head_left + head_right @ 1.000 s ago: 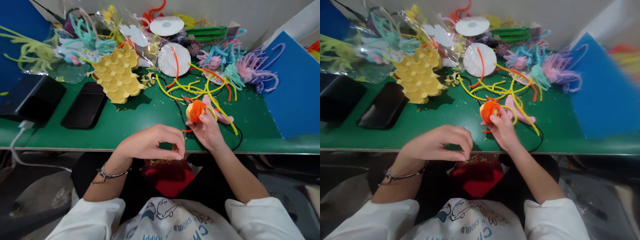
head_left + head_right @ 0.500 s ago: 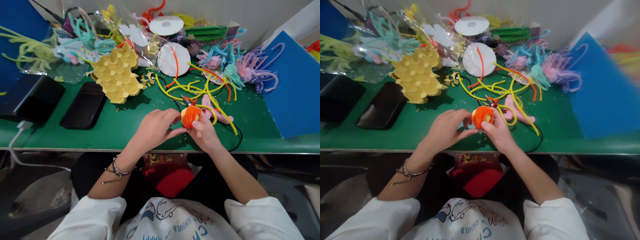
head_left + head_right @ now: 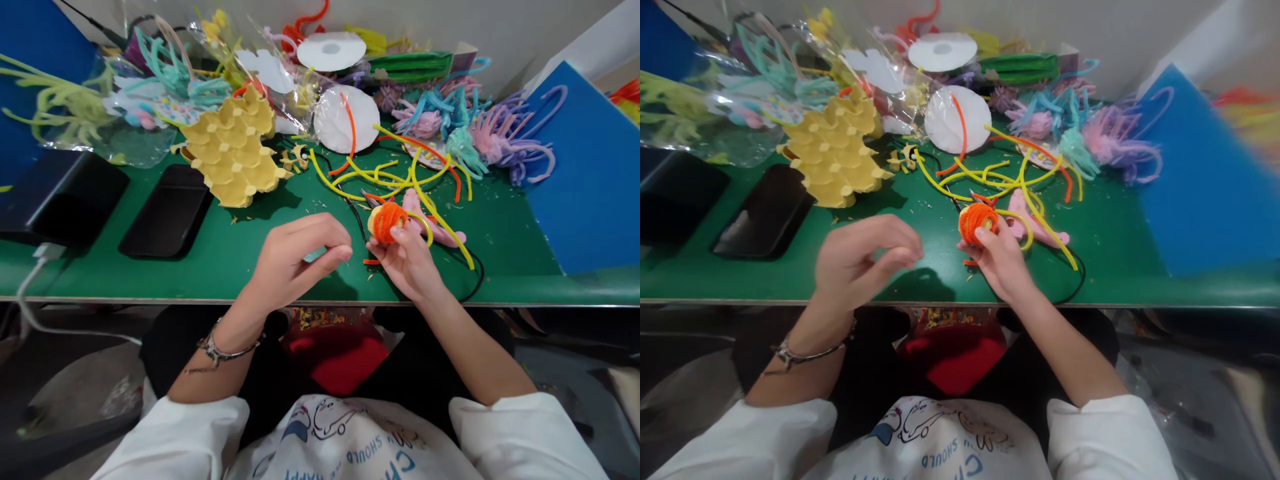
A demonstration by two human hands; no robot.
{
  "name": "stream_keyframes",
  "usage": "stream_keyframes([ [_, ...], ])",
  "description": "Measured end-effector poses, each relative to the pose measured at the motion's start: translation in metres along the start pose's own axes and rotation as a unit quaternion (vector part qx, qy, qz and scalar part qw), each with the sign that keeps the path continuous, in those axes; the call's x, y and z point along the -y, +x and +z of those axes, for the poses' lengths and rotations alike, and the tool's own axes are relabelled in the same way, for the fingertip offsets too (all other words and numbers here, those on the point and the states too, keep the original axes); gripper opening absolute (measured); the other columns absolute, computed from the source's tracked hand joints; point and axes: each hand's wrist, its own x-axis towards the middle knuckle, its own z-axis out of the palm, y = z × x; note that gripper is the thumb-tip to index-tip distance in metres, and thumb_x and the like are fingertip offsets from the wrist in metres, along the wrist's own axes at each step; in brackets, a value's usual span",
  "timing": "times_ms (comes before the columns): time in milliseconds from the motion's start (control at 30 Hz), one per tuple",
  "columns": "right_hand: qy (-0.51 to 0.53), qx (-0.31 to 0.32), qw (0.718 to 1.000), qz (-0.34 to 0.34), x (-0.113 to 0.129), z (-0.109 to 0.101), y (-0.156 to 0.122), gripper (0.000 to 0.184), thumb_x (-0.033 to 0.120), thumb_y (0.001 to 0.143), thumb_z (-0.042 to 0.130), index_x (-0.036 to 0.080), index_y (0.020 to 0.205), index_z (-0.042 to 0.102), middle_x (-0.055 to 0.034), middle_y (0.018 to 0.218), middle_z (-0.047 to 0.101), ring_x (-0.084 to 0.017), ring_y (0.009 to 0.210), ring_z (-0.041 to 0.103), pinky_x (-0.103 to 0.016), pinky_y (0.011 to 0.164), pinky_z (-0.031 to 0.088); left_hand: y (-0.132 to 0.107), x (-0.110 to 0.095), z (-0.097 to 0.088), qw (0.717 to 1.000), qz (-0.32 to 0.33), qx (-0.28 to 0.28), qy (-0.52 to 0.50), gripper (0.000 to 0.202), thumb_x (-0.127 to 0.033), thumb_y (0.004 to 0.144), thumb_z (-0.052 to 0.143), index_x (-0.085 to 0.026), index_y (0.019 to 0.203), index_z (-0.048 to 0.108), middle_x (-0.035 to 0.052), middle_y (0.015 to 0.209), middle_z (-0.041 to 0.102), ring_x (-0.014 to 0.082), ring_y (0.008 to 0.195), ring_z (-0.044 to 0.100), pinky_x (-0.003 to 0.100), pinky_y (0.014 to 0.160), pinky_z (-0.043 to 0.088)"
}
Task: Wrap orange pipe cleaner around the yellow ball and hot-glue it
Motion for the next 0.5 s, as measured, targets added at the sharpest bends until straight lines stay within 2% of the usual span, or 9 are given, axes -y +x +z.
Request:
stream_keyframes([
  [100,0.015,-0.004,1.000,0.009,0.000,-0.001,0.000,0.038,0.042,0.061,0.082,0.025,0.083,0.056,0.0057,0.082,0.062,-0.009,0.070,0.060,-0.025,0.074,0.059,-0.003,-0.002,-0.007,0.992,0.003,-0.107,-0.073,0.024,-0.031,0.096,0.053,-0.022,0.075,0.060,-0.0008,0.073,0.066,0.0116,0.067,0.062,0.025,0.061,0.047],
  [167,0.016,0.001,1.000,0.011,0.000,0.000,0.000,0.039,0.042,0.061,0.082,0.025,0.086,0.058,0.0058,0.083,0.063,-0.009,0.070,0.060,-0.025,0.074,0.059,-0.004,0.002,-0.008,0.989,-0.014,-0.125,-0.078,0.004,-0.027,0.092,0.060,-0.025,0.092,0.063,-0.0012,0.084,0.067,0.0103,0.069,0.061,0.024,0.063,0.048],
  [233,-0.002,0.015,1.000,0.009,0.000,0.002,-0.002,0.039,0.044,0.063,0.080,0.026,0.092,0.060,0.0045,0.086,0.064,-0.010,0.072,0.061,-0.027,0.074,0.059,-0.003,0.008,-0.004,0.995,-0.061,-0.076,-0.037,0.022,-0.031,0.087,0.068,-0.023,0.106,0.061,0.0007,0.096,0.067,0.0091,0.067,0.060,0.024,0.064,0.048],
  [267,-0.017,0.024,1.000,0.007,0.001,0.003,-0.002,0.040,0.045,0.065,0.079,0.026,0.094,0.060,0.0035,0.086,0.065,-0.011,0.074,0.061,-0.029,0.074,0.059,-0.002,0.011,-0.001,0.995,-0.089,-0.035,-0.006,0.029,-0.036,0.084,0.070,-0.021,0.107,0.061,0.0019,0.098,0.067,0.0092,0.066,0.060,0.024,0.063,0.047],
  [367,-0.061,0.037,0.997,-0.009,-0.001,0.004,-0.003,0.041,0.047,0.065,0.076,0.026,0.097,0.060,0.0013,0.085,0.066,-0.015,0.079,0.063,-0.032,0.077,0.057,0.000,0.017,0.013,0.978,-0.178,0.078,0.070,0.039,-0.053,0.082,0.066,-0.016,0.094,0.063,0.0024,0.085,0.069,0.0118,0.063,0.061,0.023,0.056,0.041],
  [433,-0.082,0.026,0.996,-0.029,-0.002,0.004,-0.003,0.042,0.043,0.064,0.077,0.026,0.098,0.059,0.0015,0.085,0.065,-0.016,0.084,0.063,-0.032,0.082,0.055,0.001,0.019,0.021,0.966,-0.226,0.111,0.064,0.041,-0.057,0.084,0.061,-0.016,0.086,0.066,0.0011,0.073,0.069,0.0122,0.059,0.060,0.022,0.052,0.038],
  [500,-0.104,0.008,0.993,-0.062,-0.004,0.002,-0.002,0.041,0.040,0.063,0.078,0.027,0.097,0.058,0.0019,0.087,0.065,-0.015,0.087,0.063,-0.032,0.085,0.054,0.001,0.019,0.026,0.960,-0.249,0.125,0.020,0.040,-0.053,0.088,0.057,-0.015,0.079,0.069,0.0002,0.064,0.068,0.0107,0.055,0.057,0.021,0.051,0.036],
])
